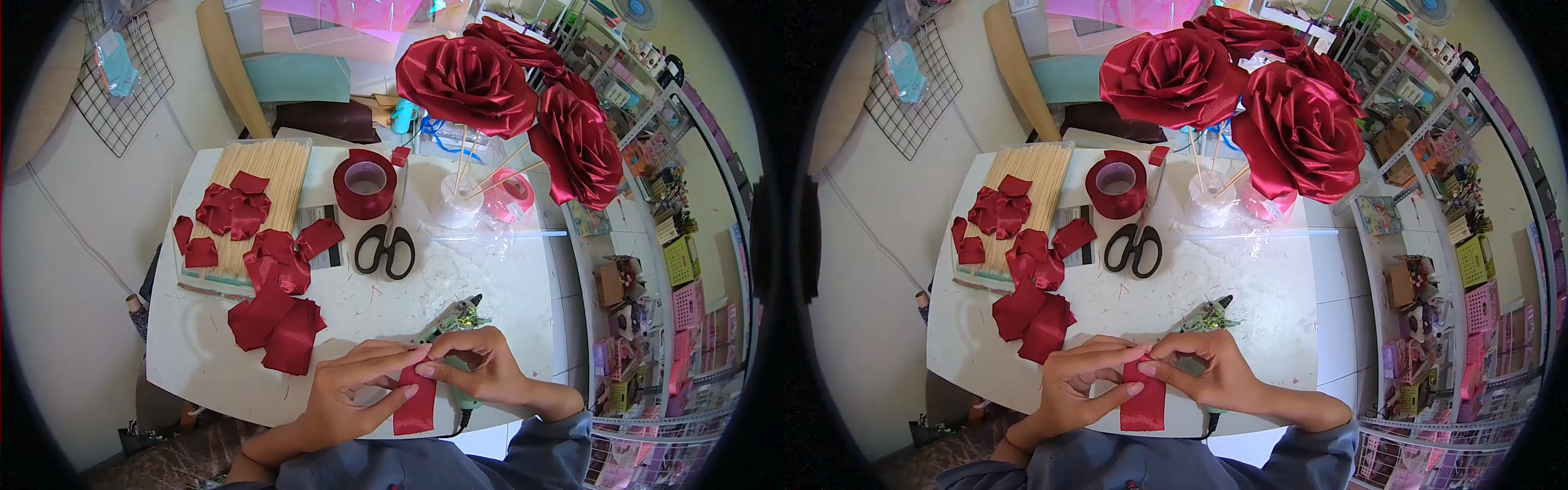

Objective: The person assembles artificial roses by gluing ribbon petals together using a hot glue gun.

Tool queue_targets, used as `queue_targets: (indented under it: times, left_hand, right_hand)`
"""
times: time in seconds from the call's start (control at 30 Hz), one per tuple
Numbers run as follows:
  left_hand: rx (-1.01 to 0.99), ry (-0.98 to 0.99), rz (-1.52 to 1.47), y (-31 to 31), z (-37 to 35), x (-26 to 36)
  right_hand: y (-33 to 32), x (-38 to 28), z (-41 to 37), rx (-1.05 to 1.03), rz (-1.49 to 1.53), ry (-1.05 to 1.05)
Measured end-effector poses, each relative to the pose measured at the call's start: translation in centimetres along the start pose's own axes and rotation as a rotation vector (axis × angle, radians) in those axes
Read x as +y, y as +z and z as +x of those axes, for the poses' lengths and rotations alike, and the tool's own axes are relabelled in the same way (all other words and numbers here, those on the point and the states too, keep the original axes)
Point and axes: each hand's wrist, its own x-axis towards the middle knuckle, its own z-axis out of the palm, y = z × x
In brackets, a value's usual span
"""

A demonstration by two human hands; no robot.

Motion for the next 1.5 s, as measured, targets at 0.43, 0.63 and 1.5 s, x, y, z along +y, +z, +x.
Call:
queue_targets:
  times: [0.43, 0.63, 1.5]
  left_hand:
    - [0.071, -0.011, -0.13, -0.1, -0.1, 0.4]
    - [0.216, 0.083, -0.283, -0.2, -0.4, -0.2]
    - [0.282, 0.233, 0.083, 0.3, -0.3, -0.1]
  right_hand:
    - [-1.1, -1.2, 0.0, 0.003, 0.204, 0.034]
    - [-0.9, -1.0, 0.1, 0.048, 0.209, -0.228]
    - [-0.4, 0.2, 0.2, -0.135, 0.115, -0.036]
